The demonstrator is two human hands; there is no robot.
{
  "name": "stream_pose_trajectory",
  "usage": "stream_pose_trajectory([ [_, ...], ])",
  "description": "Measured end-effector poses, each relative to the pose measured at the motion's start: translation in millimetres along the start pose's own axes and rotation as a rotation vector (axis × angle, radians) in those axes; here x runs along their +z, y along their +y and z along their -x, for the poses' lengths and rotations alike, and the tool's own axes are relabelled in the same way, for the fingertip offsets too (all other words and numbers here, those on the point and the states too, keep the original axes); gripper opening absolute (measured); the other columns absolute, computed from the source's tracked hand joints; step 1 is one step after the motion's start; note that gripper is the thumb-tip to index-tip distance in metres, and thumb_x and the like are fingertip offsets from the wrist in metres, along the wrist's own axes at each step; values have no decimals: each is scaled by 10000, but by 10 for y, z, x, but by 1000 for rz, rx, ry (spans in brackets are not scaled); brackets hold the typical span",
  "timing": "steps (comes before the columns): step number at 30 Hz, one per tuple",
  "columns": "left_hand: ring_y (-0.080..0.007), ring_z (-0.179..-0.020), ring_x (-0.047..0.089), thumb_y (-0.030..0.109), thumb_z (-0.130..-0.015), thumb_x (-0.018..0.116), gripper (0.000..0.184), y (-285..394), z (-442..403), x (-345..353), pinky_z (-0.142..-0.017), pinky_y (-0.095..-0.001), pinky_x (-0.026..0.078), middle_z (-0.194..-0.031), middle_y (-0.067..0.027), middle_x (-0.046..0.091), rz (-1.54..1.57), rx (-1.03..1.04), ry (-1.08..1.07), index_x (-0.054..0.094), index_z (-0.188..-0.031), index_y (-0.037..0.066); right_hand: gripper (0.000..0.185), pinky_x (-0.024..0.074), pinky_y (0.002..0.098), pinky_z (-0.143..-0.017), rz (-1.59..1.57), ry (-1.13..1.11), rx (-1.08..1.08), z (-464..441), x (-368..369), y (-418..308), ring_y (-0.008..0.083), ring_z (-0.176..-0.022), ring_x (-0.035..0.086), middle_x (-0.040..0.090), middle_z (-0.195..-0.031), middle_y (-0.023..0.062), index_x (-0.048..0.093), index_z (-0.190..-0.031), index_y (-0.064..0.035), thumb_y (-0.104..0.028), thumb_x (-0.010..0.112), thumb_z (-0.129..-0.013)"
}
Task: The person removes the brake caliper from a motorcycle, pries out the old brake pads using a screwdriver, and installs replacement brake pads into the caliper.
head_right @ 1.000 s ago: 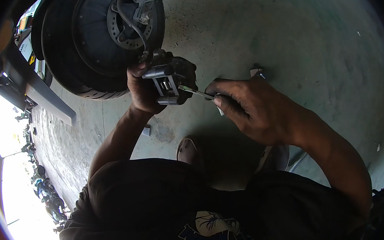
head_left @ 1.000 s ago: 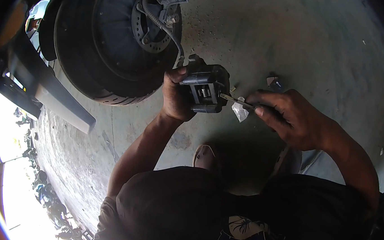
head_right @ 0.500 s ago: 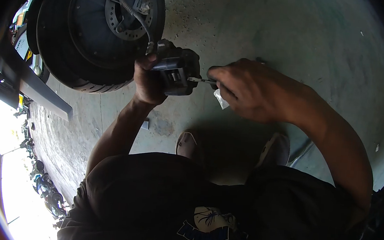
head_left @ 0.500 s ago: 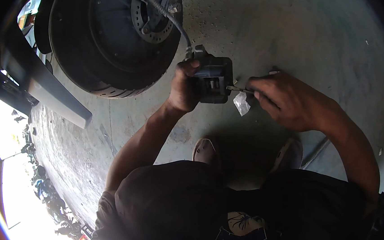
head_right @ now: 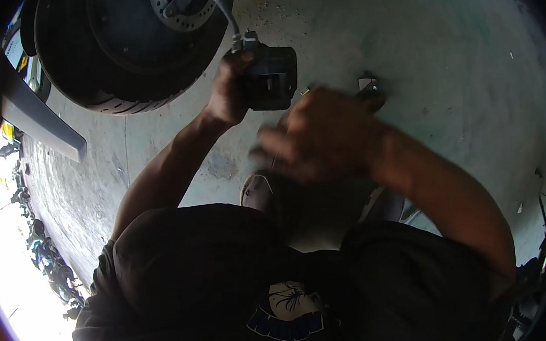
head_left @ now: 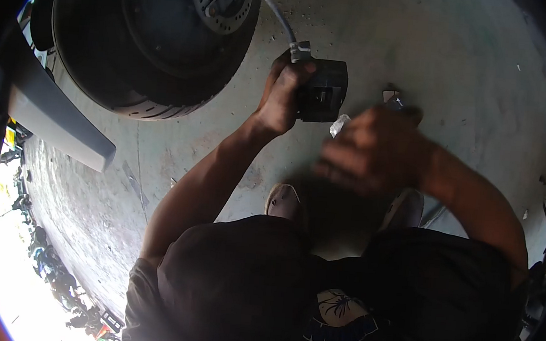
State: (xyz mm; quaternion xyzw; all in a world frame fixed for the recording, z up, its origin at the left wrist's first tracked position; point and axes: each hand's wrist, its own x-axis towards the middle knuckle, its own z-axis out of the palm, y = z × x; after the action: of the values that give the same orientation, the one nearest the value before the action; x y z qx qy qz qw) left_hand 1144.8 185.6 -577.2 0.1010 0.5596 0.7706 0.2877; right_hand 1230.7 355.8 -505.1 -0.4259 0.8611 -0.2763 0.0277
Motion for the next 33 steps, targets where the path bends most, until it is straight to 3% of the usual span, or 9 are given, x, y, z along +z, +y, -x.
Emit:
stream_pose_trajectory([
  [2,-167,-704,631,379,-818,561,411,-91,-38,-7,-654,-302,522,-810,-99,631,56,-26,120,527,-929,-15,327,494,439,-557,-62,-105,-10,29,29,-59,310,-476,583,513,-463,121,558,-750,-51,-303,493,-949],
  [4,-172,-725,635,393,-819,557,439,-95,-18,-71,-657,-310,528,-841,-104,631,40,-40,78,528,-966,-19,323,494,442,-569,-140,-180,-4,107,29,-50,320,-491,584,513,-474,129,547,-747,-48,-291,487,-951],
  [6,-176,-745,639,406,-820,552,468,-81,-4,-70,-660,-319,534,-872,-109,631,25,-64,-7,530,-1003,-24,326,478,442,-602,-216,-168,459,236,-63,31,339,-569,596,544,-557,171,532,-771,-15,-281,480,-952],
  [12,-273,-910,629,509,-776,519,608,172,67,139,-788,-432,519,-1013,-126,621,176,-191,-26,564,-1145,29,347,445,442,-671,-456,-52,687,189,-175,-121,358,-698,593,566,-690,219,515,-805,48,-248,441,-970],
  [16,-269,-933,618,520,-765,501,620,193,77,108,-817,-446,502,-1044,-127,612,219,-153,-97,570,-1143,33,301,448,449,-683,-444,84,609,198,-89,-148,365,-695,583,555,-686,221,519,-799,48,-193,449,-965],
  [18,-270,-948,613,522,-762,491,636,188,114,79,-821,-443,503,-1049,-129,616,271,-201,-52,566,-1148,23,232,455,448,-695,-118,278,559,228,-28,-143,366,-682,580,549,-669,226,527,-795,43,-136,489,-937],
  [21,-274,-941,614,523,-763,489,645,220,146,87,-822,-441,503,-1063,-136,618,242,-215,4,568,-1151,14,193,464,444,-701,-100,102,571,184,-165,-176,369,-652,572,539,-630,215,532,-789,32,-114,520,-914],
  [24,-280,-944,614,522,-770,481,658,299,177,170,-825,-452,502,-1077,-145,616,205,-220,19,560,-1174,8,171,424,416,-659,-96,154,533,186,-132,-107,341,-580,503,524,-623,183,572,-854,22,-114,498,-927],
  [33,-287,-945,618,533,-802,464,662,358,160,358,-833,-477,507,-1065,-152,610,157,-218,152,538,-1203,11,106,406,421,-605,-2,208,505,345,-50,71,350,-547,489,500,-598,179,538,-814,11,-63,528,-889],
])
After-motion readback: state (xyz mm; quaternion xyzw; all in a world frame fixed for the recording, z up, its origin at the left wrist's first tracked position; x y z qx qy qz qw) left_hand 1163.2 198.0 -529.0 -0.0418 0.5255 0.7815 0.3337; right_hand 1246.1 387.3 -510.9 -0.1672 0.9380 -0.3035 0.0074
